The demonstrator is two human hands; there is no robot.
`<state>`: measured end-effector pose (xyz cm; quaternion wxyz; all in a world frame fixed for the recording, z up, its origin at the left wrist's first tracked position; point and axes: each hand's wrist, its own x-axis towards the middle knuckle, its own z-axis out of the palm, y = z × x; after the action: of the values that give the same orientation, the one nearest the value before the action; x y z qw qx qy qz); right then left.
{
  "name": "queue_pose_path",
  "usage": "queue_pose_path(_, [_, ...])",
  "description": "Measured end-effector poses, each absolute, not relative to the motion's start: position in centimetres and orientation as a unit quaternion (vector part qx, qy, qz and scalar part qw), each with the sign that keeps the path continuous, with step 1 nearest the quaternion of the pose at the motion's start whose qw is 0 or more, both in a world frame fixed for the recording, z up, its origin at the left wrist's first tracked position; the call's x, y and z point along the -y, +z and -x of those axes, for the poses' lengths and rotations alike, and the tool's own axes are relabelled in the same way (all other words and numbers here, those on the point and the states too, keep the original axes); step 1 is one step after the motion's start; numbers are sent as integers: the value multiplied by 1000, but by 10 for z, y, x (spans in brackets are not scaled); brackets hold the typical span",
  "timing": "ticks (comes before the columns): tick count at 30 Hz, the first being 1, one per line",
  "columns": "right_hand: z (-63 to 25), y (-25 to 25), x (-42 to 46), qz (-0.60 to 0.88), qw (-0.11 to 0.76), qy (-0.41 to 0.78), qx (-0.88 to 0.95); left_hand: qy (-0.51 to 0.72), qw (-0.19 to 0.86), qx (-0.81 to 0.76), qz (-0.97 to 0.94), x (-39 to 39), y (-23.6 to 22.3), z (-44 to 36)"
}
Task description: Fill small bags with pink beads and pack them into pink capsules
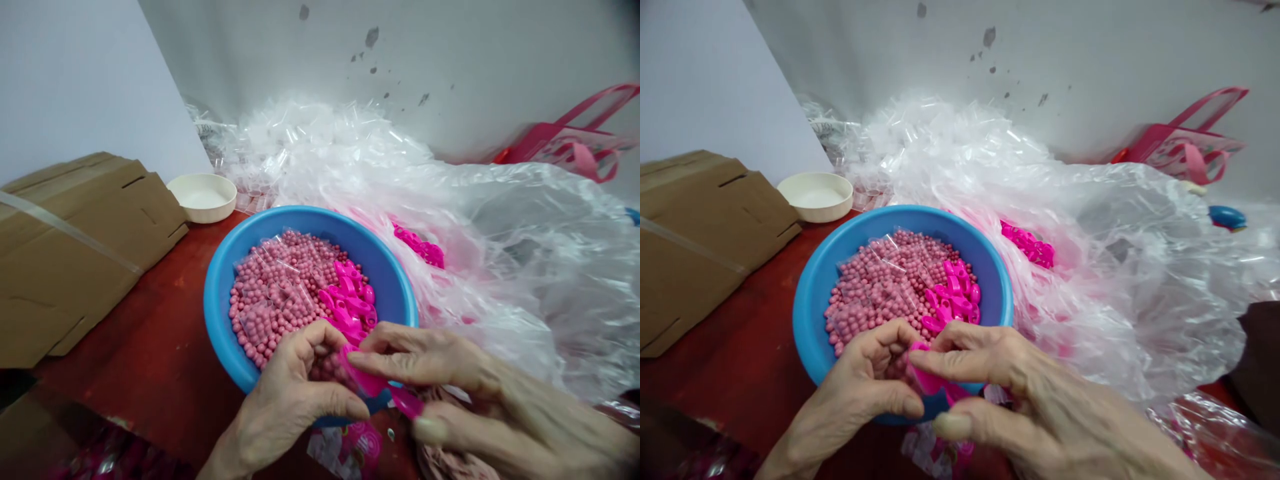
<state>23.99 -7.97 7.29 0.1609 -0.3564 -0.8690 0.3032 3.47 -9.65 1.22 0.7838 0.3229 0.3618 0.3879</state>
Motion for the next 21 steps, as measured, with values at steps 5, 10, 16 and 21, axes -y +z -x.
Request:
queue_pose_path(5, [-209,60,82,418,219,354,807,403,718,-406,-396,100,4,-38])
queue_pose_path(10, [-203,47,85,483,318,421,699,399,636,-468,-467,103,4,-39])
queue_pose_path(16, [-195,25,92,432,433,379,695,412,560,-495,-521,104,5,-39])
queue_pose_path(21, [-194,30,94,405,409,306,758,429,607,-475,-472,106,4,-38])
